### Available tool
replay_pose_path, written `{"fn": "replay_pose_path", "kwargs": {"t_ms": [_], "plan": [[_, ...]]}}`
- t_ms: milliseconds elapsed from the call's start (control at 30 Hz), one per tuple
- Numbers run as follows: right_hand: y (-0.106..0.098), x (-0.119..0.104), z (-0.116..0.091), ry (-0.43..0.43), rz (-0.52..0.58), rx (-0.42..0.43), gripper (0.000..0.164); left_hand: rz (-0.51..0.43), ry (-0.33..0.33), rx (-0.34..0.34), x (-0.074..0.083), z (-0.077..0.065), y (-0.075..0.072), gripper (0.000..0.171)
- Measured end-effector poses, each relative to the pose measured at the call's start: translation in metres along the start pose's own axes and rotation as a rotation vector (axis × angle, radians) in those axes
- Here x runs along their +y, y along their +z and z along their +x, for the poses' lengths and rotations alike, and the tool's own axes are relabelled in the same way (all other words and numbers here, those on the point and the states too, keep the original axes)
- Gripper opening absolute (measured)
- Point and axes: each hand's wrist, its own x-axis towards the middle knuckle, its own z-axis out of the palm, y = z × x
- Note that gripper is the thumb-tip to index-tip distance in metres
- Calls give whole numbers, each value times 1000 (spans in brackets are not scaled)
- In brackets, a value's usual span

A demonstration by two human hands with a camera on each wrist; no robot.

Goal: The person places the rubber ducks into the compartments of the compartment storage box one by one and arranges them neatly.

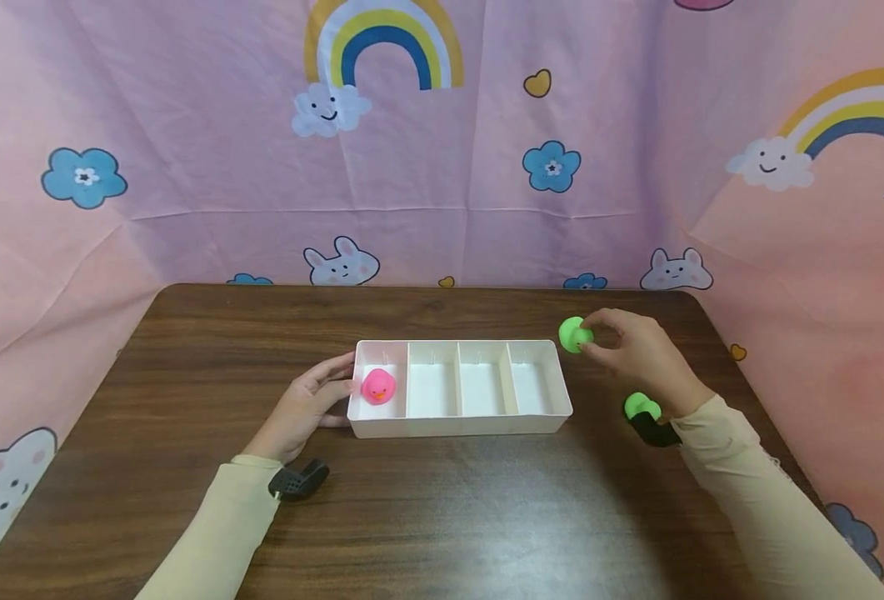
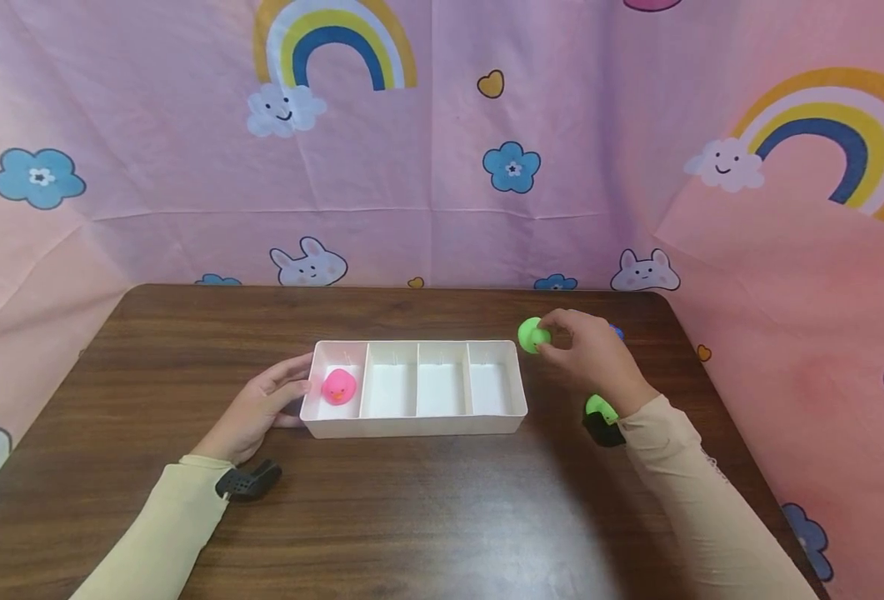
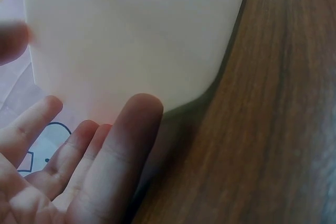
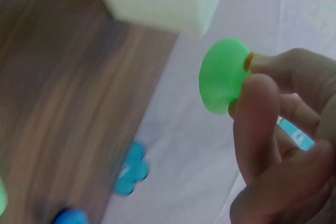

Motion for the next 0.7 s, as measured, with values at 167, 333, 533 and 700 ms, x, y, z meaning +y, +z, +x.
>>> {"fn": "replay_pose_path", "kwargs": {"t_ms": [167,333,533,700], "plan": [[2,-27,8,-64,26,6,22,0,9,-9,-1,0,3,59],[9,-50,15,-116,49,-1,22,6,17,-10,-1,1,4,59],[24,-75,23,-190,87,-4,22,-6,26,-3,0,-2,1,57],[38,-93,28,-240,108,10,22,-9,18,-11,1,-2,-1,58]]}}
